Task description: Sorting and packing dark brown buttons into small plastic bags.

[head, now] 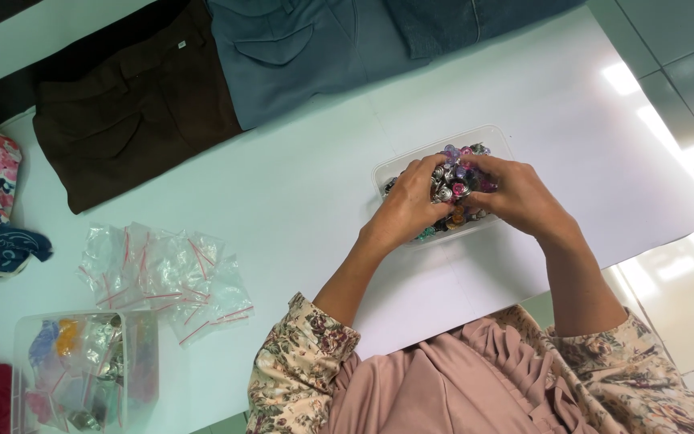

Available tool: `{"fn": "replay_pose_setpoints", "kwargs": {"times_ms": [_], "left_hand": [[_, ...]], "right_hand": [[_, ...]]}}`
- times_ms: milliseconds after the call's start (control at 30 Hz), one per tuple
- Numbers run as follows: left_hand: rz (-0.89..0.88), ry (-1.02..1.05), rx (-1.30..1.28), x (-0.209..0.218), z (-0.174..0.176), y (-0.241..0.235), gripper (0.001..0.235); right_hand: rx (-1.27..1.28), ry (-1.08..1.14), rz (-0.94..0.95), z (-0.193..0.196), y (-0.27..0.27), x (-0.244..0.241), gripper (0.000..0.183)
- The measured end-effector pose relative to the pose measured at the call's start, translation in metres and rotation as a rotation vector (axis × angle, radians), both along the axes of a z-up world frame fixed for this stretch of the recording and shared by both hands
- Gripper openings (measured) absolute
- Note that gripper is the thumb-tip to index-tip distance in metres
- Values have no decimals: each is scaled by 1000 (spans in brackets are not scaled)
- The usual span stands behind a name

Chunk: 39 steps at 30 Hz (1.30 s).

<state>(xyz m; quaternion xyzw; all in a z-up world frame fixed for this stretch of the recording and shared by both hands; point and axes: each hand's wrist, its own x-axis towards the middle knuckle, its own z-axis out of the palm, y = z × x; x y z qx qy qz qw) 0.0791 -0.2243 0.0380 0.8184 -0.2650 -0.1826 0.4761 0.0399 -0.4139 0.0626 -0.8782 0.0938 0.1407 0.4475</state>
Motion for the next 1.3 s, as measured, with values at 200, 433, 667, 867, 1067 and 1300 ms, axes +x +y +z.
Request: {"fn": "replay_pose_setpoints", "kwargs": {"times_ms": [200, 433, 667, 867, 1067, 1300], "left_hand": [[-76, -101, -79, -5, 20, 0, 59], [-110, -194, -58, -18, 27, 0, 48], [102, -420, 42, -29, -12, 3, 32], [235, -515, 76, -30, -47, -1, 17], [209, -502, 103, -27, -50, 1, 13], [171, -441, 160, -25, -55, 2, 13]], "right_hand": [[56, -98, -32, 16, -3, -11, 58], [53, -302, 74, 19, -4, -23, 45], [-165, -544, 133, -17, -17, -30, 34], [-282, -463, 43, -22, 0, -28, 23], [-413, -386, 73, -24, 3, -22, 17], [-554, -329, 121, -15, 16, -22, 18]]}}
